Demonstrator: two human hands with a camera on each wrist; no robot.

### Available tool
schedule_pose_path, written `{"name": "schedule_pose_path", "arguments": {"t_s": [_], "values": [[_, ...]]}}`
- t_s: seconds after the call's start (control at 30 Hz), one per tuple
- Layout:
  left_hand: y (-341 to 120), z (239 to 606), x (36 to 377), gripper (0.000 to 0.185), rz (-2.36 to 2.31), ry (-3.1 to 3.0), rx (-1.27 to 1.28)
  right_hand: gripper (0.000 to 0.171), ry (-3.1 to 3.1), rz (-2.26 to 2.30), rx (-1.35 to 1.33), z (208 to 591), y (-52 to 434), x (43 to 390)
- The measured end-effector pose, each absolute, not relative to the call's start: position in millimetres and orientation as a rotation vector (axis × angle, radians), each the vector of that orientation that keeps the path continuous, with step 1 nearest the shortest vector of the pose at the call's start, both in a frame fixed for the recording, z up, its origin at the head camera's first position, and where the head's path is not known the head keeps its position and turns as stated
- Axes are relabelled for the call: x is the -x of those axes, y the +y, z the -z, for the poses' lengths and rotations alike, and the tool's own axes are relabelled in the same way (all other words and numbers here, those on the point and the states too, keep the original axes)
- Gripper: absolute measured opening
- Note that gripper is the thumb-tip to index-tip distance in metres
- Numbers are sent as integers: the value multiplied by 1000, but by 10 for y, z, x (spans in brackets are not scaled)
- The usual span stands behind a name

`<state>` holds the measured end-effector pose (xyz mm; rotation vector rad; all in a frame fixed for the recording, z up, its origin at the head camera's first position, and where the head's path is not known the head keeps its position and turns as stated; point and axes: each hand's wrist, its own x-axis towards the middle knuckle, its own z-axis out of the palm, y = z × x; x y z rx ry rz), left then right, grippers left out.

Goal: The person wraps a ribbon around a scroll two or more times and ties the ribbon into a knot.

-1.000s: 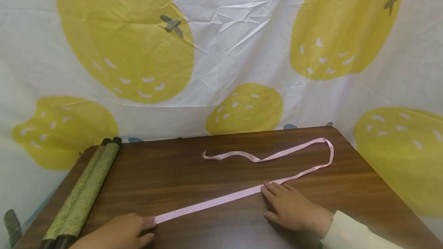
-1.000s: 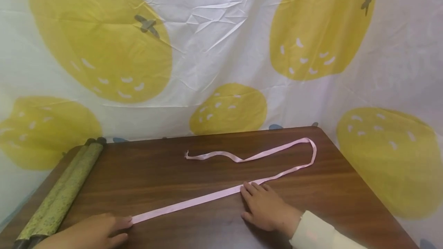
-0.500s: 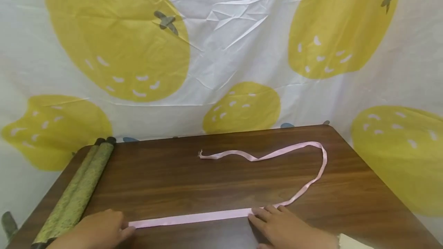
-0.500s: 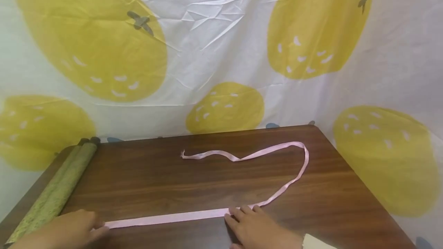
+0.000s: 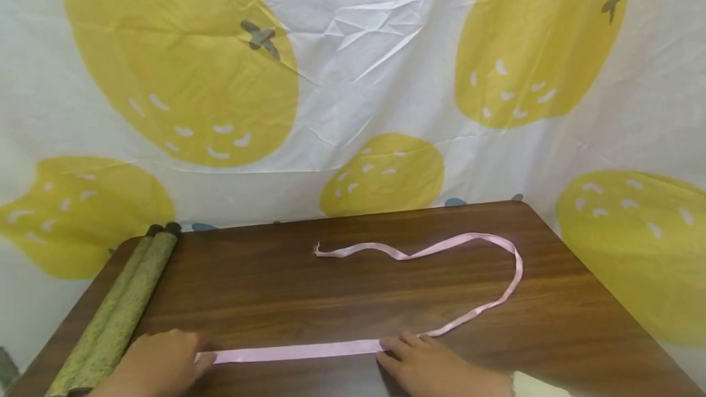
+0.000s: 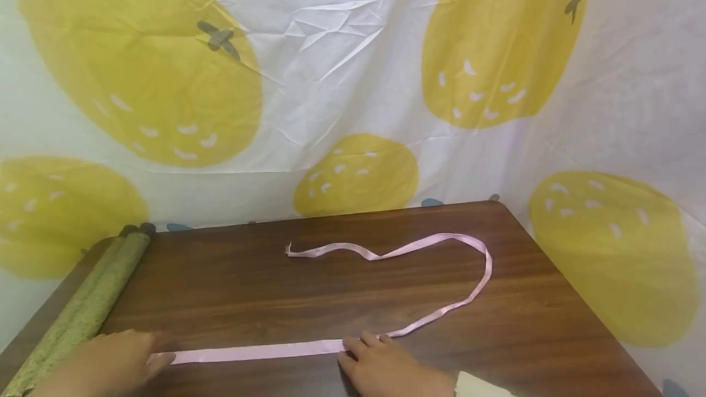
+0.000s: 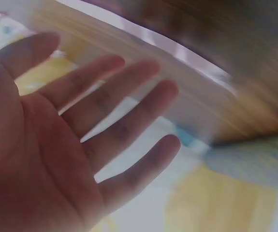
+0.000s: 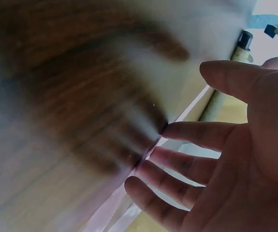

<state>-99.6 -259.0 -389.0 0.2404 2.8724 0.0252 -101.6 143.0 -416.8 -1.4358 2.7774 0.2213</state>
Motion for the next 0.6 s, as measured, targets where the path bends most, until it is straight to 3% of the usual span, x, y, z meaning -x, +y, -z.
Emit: {"name": "schedule_pose_path", "arguments": {"t_s": [0.13,0.3,0.4,0.6], "values": [[-2162,3931,944,26,-42,2974,-425,61,2779,-157,1453,4096,1396,1082],[-1677,4023,1010,29,-136,2911,-691,42,2873,159,1225,3873,1395,1379],[-1526,4062,1060,35,-157,2891,-703,41,2943,185,1065,3846,1422,1693],[-1462,4135,1090,35,-166,2855,-611,58,2902,121,869,3922,1528,2140]]}}
